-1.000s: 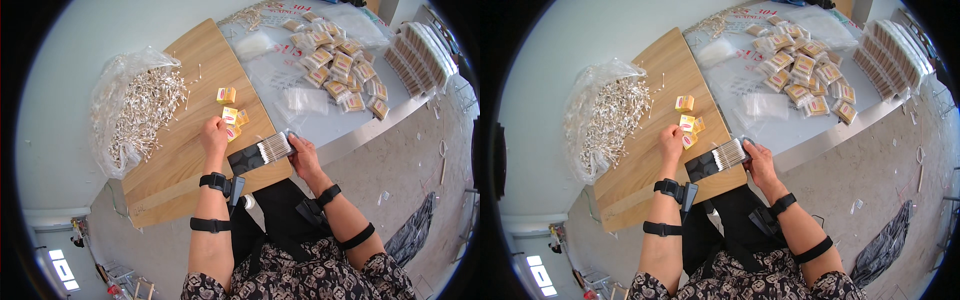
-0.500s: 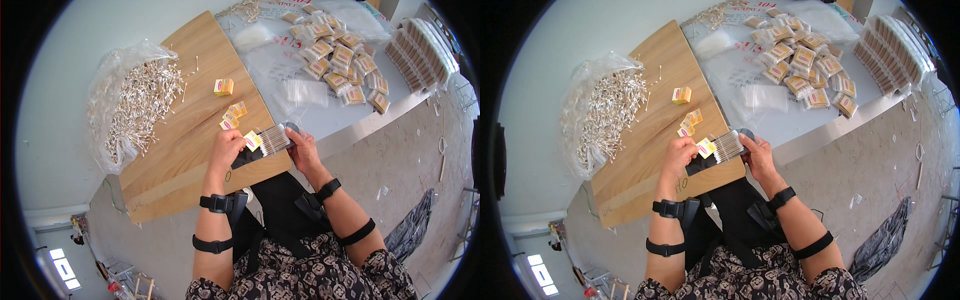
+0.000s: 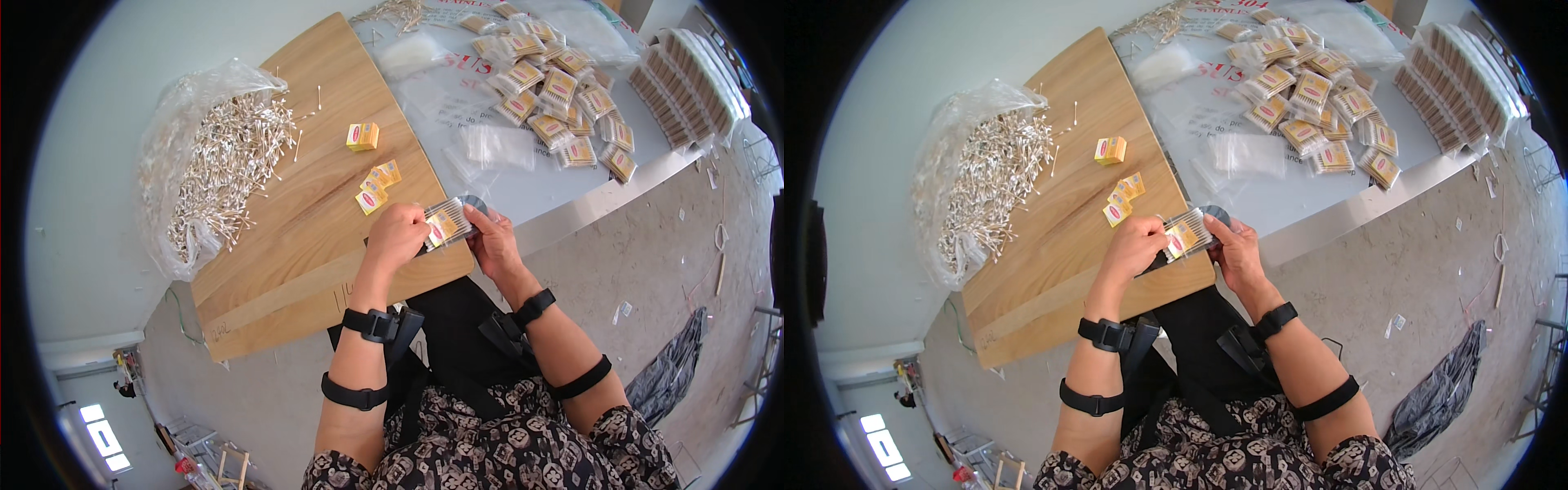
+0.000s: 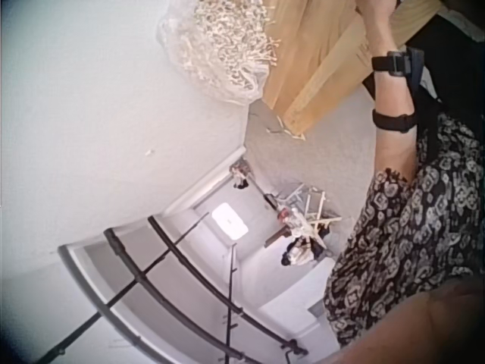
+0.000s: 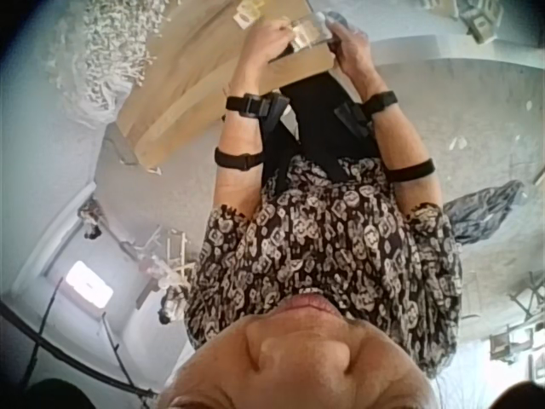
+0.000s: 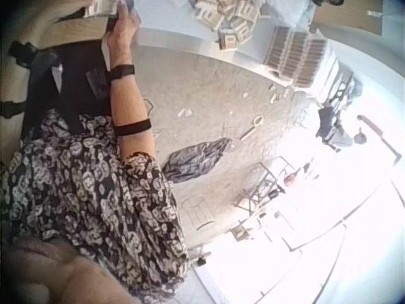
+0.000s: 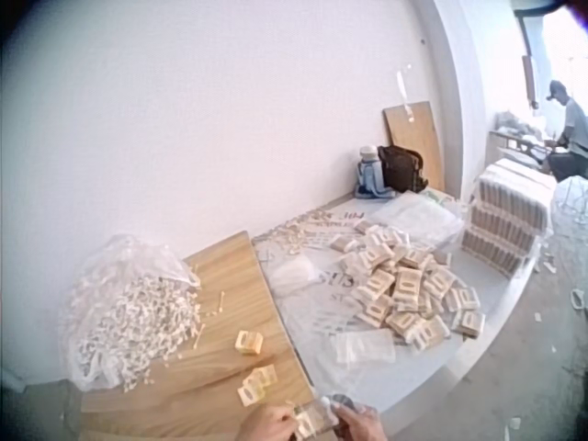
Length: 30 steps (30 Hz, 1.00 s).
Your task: Counting and packaging small quantities of cotton swabs into plastic bags.
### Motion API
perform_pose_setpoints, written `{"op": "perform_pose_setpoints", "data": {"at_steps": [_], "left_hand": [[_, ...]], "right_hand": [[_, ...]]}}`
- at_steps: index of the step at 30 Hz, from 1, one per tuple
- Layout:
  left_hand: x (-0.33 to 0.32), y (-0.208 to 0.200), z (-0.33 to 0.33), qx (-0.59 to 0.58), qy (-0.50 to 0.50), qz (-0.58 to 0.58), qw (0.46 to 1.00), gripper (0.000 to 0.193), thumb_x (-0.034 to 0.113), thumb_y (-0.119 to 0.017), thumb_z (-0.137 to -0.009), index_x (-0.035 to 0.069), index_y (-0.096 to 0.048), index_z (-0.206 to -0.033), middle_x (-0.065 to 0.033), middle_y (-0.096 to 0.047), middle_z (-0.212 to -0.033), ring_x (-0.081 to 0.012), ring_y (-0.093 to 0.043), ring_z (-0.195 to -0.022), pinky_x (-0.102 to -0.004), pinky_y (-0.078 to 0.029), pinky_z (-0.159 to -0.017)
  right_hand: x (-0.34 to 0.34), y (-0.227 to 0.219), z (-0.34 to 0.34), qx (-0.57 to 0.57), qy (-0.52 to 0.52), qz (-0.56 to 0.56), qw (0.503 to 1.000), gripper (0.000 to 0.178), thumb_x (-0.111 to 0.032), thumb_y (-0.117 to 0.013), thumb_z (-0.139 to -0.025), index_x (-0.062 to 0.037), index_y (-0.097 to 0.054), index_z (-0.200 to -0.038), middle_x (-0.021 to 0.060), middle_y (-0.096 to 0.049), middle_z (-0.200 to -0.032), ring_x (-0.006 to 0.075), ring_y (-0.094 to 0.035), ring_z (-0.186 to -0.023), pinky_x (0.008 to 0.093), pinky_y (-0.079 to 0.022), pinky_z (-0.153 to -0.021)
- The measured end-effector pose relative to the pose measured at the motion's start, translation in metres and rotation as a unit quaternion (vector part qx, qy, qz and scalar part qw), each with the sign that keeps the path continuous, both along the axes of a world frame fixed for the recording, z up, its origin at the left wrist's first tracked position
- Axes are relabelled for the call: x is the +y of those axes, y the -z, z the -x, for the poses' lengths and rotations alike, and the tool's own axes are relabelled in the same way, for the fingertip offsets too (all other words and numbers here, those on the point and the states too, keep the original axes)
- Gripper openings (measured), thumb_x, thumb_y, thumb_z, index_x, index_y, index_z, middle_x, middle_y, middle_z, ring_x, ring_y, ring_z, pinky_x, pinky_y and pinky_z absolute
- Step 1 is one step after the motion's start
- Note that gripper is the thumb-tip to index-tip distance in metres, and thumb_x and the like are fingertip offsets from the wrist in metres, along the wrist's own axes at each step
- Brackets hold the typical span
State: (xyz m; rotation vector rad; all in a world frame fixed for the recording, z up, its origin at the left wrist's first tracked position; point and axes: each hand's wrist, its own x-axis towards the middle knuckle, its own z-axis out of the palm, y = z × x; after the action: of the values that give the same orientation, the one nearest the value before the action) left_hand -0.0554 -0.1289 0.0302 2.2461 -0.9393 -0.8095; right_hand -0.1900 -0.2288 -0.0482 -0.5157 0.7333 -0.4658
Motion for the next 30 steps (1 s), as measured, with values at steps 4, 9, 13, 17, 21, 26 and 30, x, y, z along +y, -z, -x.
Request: {"op": "perform_pose_setpoints", "data": {"at_steps": [4,9,13,17,21,26,30], "left_hand": [[-0.010,-0.006,0.005,-0.133,0.034,-0.068,0.988,0.014,0.013,-0.057,-0.075,0.003,-0.066,-0.075,-0.0194,-0.066,-0.077,-0.0370,-0.064,-0.076,-0.0444,-0.050,-0.069],[-0.015,-0.009,0.006,-0.147,0.016,-0.096,0.984,0.016,0.019,-0.065,-0.077,0.003,-0.067,-0.076,-0.0198,-0.066,-0.079,-0.0370,-0.065,-0.078,-0.0450,-0.051,-0.071],[-0.010,-0.012,0.008,-0.156,0.001,-0.086,0.984,0.022,0.023,-0.070,-0.077,0.002,-0.065,-0.074,-0.0191,-0.066,-0.077,-0.0372,-0.064,-0.077,-0.0452,-0.050,-0.069],[0.022,0.001,-0.001,-0.165,-0.085,0.020,0.982,0.026,0.024,-0.072,-0.077,0.002,-0.060,-0.071,-0.0154,-0.061,-0.066,-0.0305,-0.062,-0.065,-0.0405,-0.048,-0.061],[0.075,0.022,-0.037,-0.225,-0.163,0.113,0.954,0.018,0.015,-0.072,-0.077,0.002,-0.060,-0.078,-0.0133,-0.061,-0.071,-0.0275,-0.060,-0.066,-0.0391,-0.048,-0.062],[0.144,0.022,-0.099,-0.206,-0.280,0.073,0.935,0.013,0.012,-0.071,-0.077,0.004,-0.061,-0.079,-0.0151,-0.061,-0.083,-0.0344,-0.059,-0.084,-0.0438,-0.048,-0.074],[0.163,0.013,-0.142,-0.245,-0.288,0.011,0.926,0.020,0.013,-0.071,-0.077,0.002,-0.062,-0.091,-0.0156,-0.061,-0.094,-0.0340,-0.059,-0.094,-0.0434,-0.048,-0.080]], "right_hand": [[0.000,-0.004,-0.001,-0.001,-0.003,0.001,1.000,0.014,-0.018,-0.071,-0.087,-0.0049,-0.067,-0.089,-0.0008,-0.063,-0.073,0.0072,-0.054,-0.057,0.0225,-0.043,-0.050],[-0.001,-0.002,-0.002,-0.003,-0.010,0.007,1.000,0.014,-0.018,-0.071,-0.087,-0.0053,-0.067,-0.091,-0.0007,-0.063,-0.075,0.0065,-0.054,-0.059,0.0220,-0.043,-0.051],[-0.002,0.006,-0.002,0.004,-0.004,0.002,1.000,0.014,-0.021,-0.070,-0.087,-0.0083,-0.066,-0.091,-0.0036,-0.060,-0.073,0.0052,-0.050,-0.059,0.0213,-0.040,-0.050],[-0.012,0.005,0.017,0.024,-0.020,0.023,0.999,0.018,-0.027,-0.070,-0.088,-0.0120,-0.061,-0.083,-0.0054,-0.052,-0.069,0.0048,-0.045,-0.055,0.0202,-0.037,-0.049],[-0.018,0.002,0.033,0.186,0.091,0.251,0.946,0.020,-0.024,-0.067,-0.091,-0.0050,-0.062,-0.092,-0.0027,-0.055,-0.076,0.0054,-0.046,-0.065,0.0222,-0.040,-0.058],[0.014,-0.052,0.017,0.137,0.063,0.491,0.858,0.012,-0.013,-0.064,-0.092,-0.0012,-0.061,-0.093,-0.0025,-0.054,-0.078,0.0065,-0.046,-0.070,0.0220,-0.040,-0.064],[0.067,-0.076,-0.022,0.003,-0.234,0.532,0.814,0.002,-0.002,-0.062,-0.087,0.0002,-0.062,-0.086,0.0074,-0.058,-0.075,0.0142,-0.057,-0.072,0.0275,-0.046,-0.064]]}}
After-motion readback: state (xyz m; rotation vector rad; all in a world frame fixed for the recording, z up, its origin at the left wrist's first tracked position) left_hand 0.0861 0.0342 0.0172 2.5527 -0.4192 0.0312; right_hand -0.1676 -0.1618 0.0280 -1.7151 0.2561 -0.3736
